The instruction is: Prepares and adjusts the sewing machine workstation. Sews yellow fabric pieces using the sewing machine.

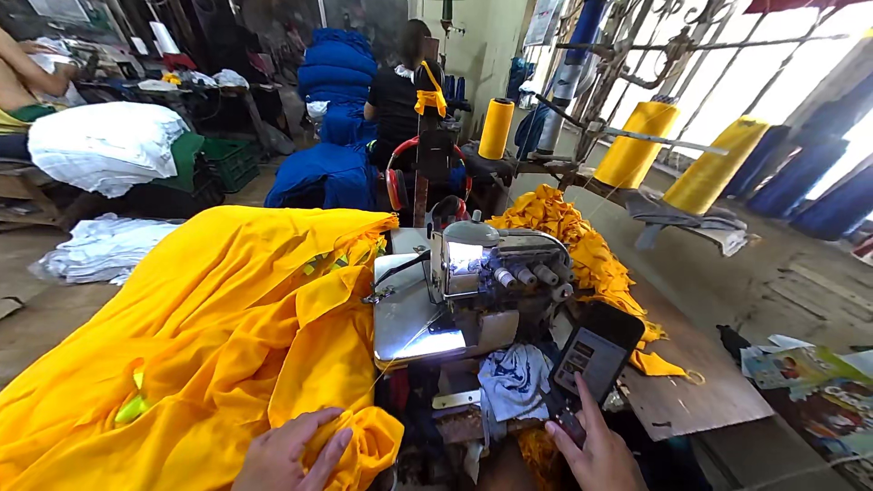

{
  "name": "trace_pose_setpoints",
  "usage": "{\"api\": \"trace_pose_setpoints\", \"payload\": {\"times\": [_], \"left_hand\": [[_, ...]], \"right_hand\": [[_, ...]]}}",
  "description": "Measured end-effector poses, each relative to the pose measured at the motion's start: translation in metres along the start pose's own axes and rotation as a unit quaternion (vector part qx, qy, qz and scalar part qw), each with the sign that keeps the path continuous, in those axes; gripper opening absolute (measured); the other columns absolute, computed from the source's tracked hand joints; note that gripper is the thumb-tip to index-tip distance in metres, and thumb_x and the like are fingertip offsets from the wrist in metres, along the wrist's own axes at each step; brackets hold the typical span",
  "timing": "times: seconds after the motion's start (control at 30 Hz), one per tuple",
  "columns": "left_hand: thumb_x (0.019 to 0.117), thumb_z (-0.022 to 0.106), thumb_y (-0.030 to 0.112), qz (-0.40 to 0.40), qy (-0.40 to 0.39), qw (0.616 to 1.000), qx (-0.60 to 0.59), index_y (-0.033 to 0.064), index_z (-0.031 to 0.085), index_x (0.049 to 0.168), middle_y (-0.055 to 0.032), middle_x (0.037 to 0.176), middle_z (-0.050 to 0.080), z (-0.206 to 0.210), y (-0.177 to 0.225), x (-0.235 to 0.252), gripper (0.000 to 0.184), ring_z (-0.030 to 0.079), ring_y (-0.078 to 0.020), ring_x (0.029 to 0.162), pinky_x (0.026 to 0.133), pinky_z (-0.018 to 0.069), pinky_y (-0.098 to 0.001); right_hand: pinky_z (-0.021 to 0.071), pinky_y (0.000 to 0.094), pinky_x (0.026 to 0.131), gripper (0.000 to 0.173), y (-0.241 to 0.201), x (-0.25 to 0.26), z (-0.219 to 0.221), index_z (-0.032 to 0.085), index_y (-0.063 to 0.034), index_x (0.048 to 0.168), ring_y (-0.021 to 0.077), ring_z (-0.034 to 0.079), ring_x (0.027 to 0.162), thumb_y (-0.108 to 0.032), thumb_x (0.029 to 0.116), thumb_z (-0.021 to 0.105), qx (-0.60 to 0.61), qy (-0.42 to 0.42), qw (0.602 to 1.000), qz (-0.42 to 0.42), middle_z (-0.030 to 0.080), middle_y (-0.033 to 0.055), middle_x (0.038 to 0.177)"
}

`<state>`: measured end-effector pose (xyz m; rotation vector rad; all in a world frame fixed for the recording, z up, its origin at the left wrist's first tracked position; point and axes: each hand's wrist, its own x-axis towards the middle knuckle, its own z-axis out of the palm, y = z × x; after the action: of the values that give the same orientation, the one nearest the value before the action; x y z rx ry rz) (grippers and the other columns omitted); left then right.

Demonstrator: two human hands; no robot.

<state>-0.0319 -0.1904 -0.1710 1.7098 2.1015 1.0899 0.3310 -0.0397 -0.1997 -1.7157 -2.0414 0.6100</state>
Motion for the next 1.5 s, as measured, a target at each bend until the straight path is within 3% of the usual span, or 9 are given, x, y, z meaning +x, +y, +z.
{"api": "trace_pose_setpoints", "payload": {"times": [0.13, 0.27, 0.4, 0.47, 0.7, 0.93, 1.23, 1.5], "left_hand": [[0.0995, 0.064, 0.032, -0.007, 0.006, 1.000, -0.022, 0.0012, 0.073, 0.114, -0.0150, 0.104, 0.075, 0.008, -0.011, 0.000, 0.035, 0.071, -0.0295, 0.099, 0.092, 0.0501, -0.0609], [0.0985, 0.064, 0.036, -0.020, 0.029, 0.998, -0.059, 0.0030, 0.074, 0.108, -0.0105, 0.098, 0.075, 0.025, -0.029, 0.000, 0.036, 0.071, -0.0191, 0.091, 0.084, 0.0569, -0.0466], [0.1004, 0.060, 0.044, 0.007, 0.065, 0.997, -0.048, 0.0025, 0.075, 0.101, -0.0108, 0.094, 0.073, 0.046, -0.051, -0.002, 0.044, 0.068, -0.0234, 0.094, 0.099, 0.0437, -0.0582], [0.1009, 0.056, 0.049, 0.029, 0.107, 0.994, -0.015, 0.0037, 0.075, 0.097, -0.0114, 0.092, 0.073, 0.057, -0.053, -0.003, 0.050, 0.068, -0.0236, 0.093, 0.100, 0.0412, -0.0571], [0.1024, 0.048, 0.056, 0.045, 0.193, 0.978, 0.061, 0.0057, 0.074, 0.089, -0.0119, 0.084, 0.072, 0.074, -0.053, -0.002, 0.058, 0.067, -0.0232, 0.083, 0.093, 0.0442, -0.0515], [0.1034, 0.046, 0.055, 0.051, 0.187, 0.979, 0.066, 0.0064, 0.073, 0.090, -0.0113, 0.084, 0.072, 0.074, -0.054, -0.003, 0.058, 0.067, -0.0226, 0.084, 0.094, 0.0429, -0.0509], [0.1036, 0.045, 0.057, 0.053, 0.195, 0.977, 0.073, 0.0062, 0.073, 0.090, -0.0115, 0.084, 0.071, 0.076, -0.054, -0.004, 0.059, 0.066, -0.0227, 0.084, 0.094, 0.0430, -0.0496], [0.1037, 0.046, 0.055, 0.050, 0.192, 0.977, 0.075, 0.0052, 0.073, 0.090, -0.0131, 0.086, 0.072, 0.075, -0.052, -0.004, 0.058, 0.067, -0.0244, 0.086, 0.095, 0.0436, -0.0515]], "right_hand": [[0.0537, 0.0572, 0.068, 0.095, 0.000, 0.008, -0.012, 0.015, -0.0096, 0.166, 0.0314, 0.062, 0.068, -0.036, 0.0943, 0.071, 0.010, -0.001, 1.000, 0.025, 0.065, 0.0123, 0.081], [0.0537, 0.0554, 0.067, 0.094, 0.001, 0.010, -0.019, 0.017, -0.0078, 0.165, 0.0294, 0.062, 0.066, -0.035, 0.0939, 0.072, 0.017, 0.021, 1.000, 0.014, 0.065, 0.0114, 0.079], [0.0545, 0.0550, 0.066, 0.093, 0.002, 0.004, -0.020, 0.018, -0.0072, 0.165, 0.0284, 0.061, 0.065, -0.033, 0.0936, 0.072, 0.032, 0.030, 0.999, -0.008, 0.065, 0.0110, 0.080], [0.0538, 0.0539, 0.064, 0.092, 0.003, 0.000, -0.016, 0.020, -0.0068, 0.164, 0.0277, 0.060, 0.064, -0.033, 0.0932, 0.073, 0.034, 0.026, 0.999, -0.020, 0.064, 0.0104, 0.078], [0.0560, 0.0550, 0.067, 0.092, 0.007, -0.011, 0.002, 0.019, -0.0048, 0.164, 0.0292, 0.065, 0.067, -0.033, 0.0939, 0.072, 0.042, -0.030, 0.998, -0.027, 0.068, 0.0114, 0.082], [0.0560, 0.0516, 0.066, 0.092, 0.008, -0.007, 0.004, 0.020, -0.0026, 0.163, 0.0267, 0.064, 0.066, -0.032, 0.0937, 0.073, 0.045, -0.012, 0.998, -0.036, 0.068, 0.0101, 0.081], [0.0542, 0.0516, 0.065, 0.093, 0.011, 0.001, 0.004, 0.020, -0.0067, 0.165, 0.0261, 0.061, 0.065, -0.035, 0.0937, 0.072, 0.042, -0.022, 0.999, -0.017, 0.065, 0.0083, 0.078], [0.0542, 0.0485, 0.062, 0.093, 0.011, 0.006, -0.010, 0.020, -0.0087, 0.165, 0.0230, 0.060, 0.063, -0.033, 0.0926, 0.073, 0.062, 0.021, 0.998, -0.009, 0.065, 0.0067, 0.077]]}}
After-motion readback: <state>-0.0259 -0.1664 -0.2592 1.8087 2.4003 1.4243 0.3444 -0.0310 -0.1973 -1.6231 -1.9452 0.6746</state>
